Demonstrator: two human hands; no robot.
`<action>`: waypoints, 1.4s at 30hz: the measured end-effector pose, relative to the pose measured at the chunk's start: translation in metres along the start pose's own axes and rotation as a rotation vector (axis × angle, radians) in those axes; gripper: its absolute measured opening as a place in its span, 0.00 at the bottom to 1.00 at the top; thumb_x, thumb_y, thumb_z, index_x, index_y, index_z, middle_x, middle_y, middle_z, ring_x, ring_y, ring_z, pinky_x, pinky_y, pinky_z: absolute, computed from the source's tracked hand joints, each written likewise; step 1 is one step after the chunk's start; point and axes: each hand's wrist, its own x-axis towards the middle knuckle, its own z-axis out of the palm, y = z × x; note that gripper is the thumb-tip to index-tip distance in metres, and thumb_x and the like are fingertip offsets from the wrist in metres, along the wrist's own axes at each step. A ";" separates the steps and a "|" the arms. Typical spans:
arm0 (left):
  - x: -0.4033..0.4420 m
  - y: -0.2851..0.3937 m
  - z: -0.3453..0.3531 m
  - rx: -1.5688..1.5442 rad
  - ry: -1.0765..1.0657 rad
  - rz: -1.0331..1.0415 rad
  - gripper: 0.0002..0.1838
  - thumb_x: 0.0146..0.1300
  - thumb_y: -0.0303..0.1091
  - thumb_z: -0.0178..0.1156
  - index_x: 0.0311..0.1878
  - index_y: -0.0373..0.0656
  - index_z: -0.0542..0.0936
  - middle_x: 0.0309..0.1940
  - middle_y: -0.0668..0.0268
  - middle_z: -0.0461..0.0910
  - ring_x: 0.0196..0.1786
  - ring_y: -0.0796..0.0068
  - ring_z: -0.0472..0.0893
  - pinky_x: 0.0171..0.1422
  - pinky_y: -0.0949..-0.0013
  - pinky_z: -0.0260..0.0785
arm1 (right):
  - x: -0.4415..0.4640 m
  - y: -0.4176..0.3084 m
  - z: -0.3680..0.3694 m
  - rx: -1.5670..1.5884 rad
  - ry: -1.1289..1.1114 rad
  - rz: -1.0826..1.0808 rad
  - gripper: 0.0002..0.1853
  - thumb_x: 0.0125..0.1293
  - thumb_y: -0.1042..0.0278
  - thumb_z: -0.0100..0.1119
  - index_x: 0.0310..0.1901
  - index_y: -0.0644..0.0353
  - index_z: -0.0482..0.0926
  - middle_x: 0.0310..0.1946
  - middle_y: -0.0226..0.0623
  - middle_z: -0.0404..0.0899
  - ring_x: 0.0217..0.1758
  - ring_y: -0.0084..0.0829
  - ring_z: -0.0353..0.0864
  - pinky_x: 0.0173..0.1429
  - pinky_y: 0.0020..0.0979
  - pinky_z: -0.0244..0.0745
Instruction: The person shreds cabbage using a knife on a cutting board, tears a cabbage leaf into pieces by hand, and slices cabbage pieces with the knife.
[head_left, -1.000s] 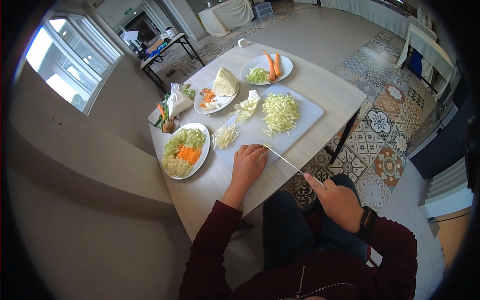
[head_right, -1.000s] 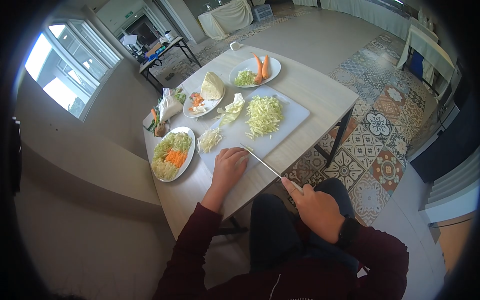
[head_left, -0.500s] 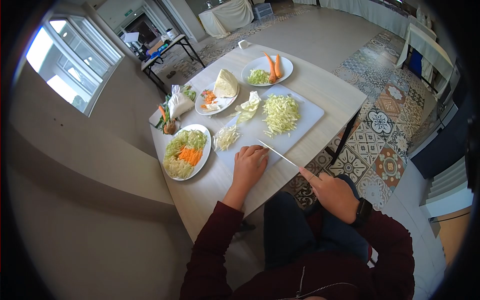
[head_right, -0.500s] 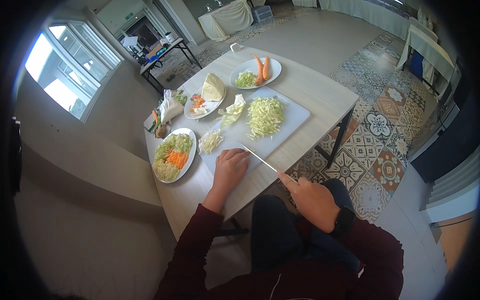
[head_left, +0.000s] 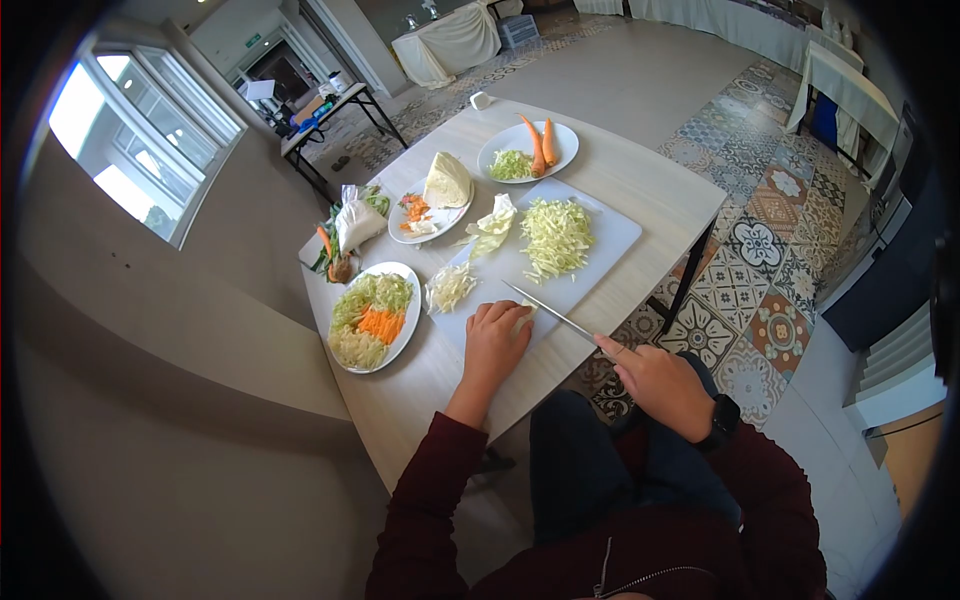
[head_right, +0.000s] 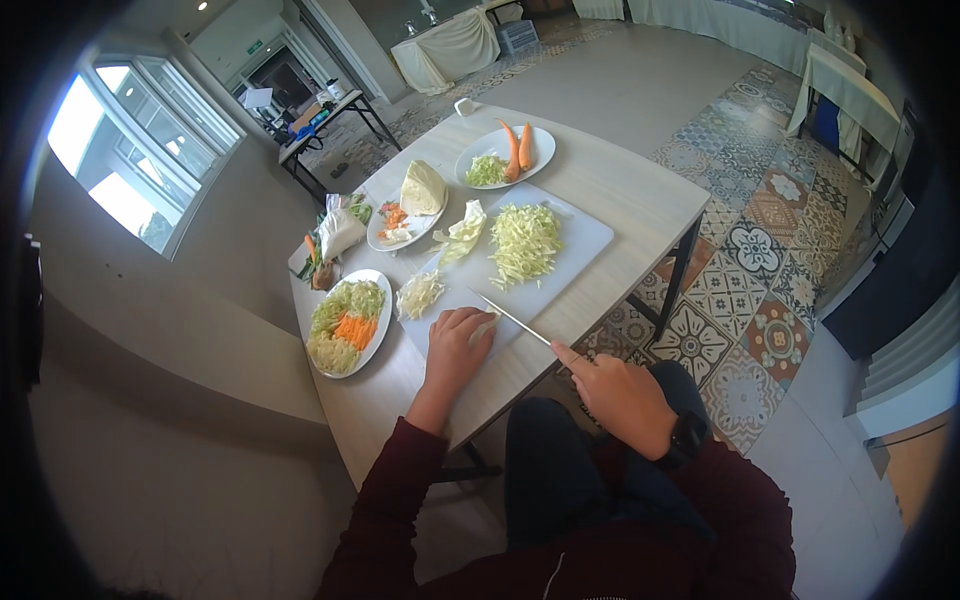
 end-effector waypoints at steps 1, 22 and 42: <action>0.000 0.000 0.000 -0.002 0.001 0.001 0.12 0.58 0.33 0.67 0.46 0.48 0.87 0.47 0.68 0.83 0.54 0.63 0.78 0.59 0.58 0.66 | -0.001 -0.002 -0.001 0.003 0.015 -0.002 0.28 0.70 0.66 0.57 0.71 0.43 0.69 0.28 0.41 0.76 0.26 0.44 0.80 0.30 0.43 0.78; 0.001 -0.002 0.003 0.028 0.053 0.029 0.10 0.57 0.34 0.68 0.43 0.46 0.86 0.45 0.69 0.84 0.52 0.64 0.79 0.56 0.60 0.66 | -0.035 -0.009 -0.035 -0.039 -0.111 0.071 0.27 0.68 0.66 0.58 0.70 0.41 0.71 0.27 0.36 0.75 0.28 0.40 0.80 0.31 0.41 0.78; 0.000 -0.001 0.002 0.012 0.012 -0.021 0.11 0.58 0.34 0.68 0.44 0.47 0.87 0.47 0.68 0.84 0.54 0.63 0.79 0.59 0.59 0.66 | -0.005 -0.017 -0.003 0.015 -0.099 0.031 0.30 0.67 0.71 0.57 0.72 0.48 0.68 0.30 0.41 0.76 0.30 0.41 0.81 0.35 0.39 0.80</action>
